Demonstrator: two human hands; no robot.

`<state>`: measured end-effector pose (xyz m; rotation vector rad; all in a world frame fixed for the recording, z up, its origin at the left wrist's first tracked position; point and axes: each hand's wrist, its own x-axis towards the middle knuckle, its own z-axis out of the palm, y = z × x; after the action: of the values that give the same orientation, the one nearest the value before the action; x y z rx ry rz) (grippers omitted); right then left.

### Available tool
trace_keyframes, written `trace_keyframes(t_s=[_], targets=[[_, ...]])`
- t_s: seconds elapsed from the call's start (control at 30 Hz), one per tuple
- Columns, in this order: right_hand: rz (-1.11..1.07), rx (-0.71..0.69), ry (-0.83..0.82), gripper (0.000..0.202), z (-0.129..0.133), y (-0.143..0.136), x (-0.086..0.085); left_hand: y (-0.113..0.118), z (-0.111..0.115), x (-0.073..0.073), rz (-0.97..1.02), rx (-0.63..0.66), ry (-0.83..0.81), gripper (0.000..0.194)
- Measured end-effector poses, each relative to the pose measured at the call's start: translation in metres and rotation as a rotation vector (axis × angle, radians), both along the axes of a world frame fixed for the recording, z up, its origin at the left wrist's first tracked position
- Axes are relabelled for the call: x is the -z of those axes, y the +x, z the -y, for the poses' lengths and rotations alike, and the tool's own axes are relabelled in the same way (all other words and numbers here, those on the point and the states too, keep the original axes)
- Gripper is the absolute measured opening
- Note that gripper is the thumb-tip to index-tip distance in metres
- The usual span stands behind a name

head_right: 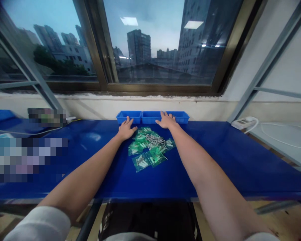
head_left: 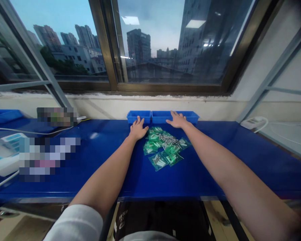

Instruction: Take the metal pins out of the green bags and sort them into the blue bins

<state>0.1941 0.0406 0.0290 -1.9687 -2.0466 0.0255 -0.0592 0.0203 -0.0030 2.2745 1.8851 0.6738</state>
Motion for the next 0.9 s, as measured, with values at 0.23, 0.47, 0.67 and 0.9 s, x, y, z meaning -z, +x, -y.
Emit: trace_keyframes(t_s=[0.23, 0.47, 0.67, 0.9], targets=[[0.062, 0.212, -0.050, 0.055, 0.009, 0.027, -0.008, 0.000, 0.000, 0.000, 0.021, 0.001, 0.013, 0.065], [0.149, 0.177, 0.065, 0.039, 0.017, 0.051, 0.005, 0.000, 0.001, -0.001, 0.026, -0.001, 0.014, 0.066], [0.018, 0.161, 0.170, 0.036, 0.032, 0.062, 0.021, 0.000, 0.001, -0.001, 0.037, -0.006, 0.026, 0.066], [-0.111, 0.183, 0.252, 0.031, 0.048, 0.068, 0.032, 0.001, 0.004, -0.006, 0.075, -0.002, 0.109, 0.062]])
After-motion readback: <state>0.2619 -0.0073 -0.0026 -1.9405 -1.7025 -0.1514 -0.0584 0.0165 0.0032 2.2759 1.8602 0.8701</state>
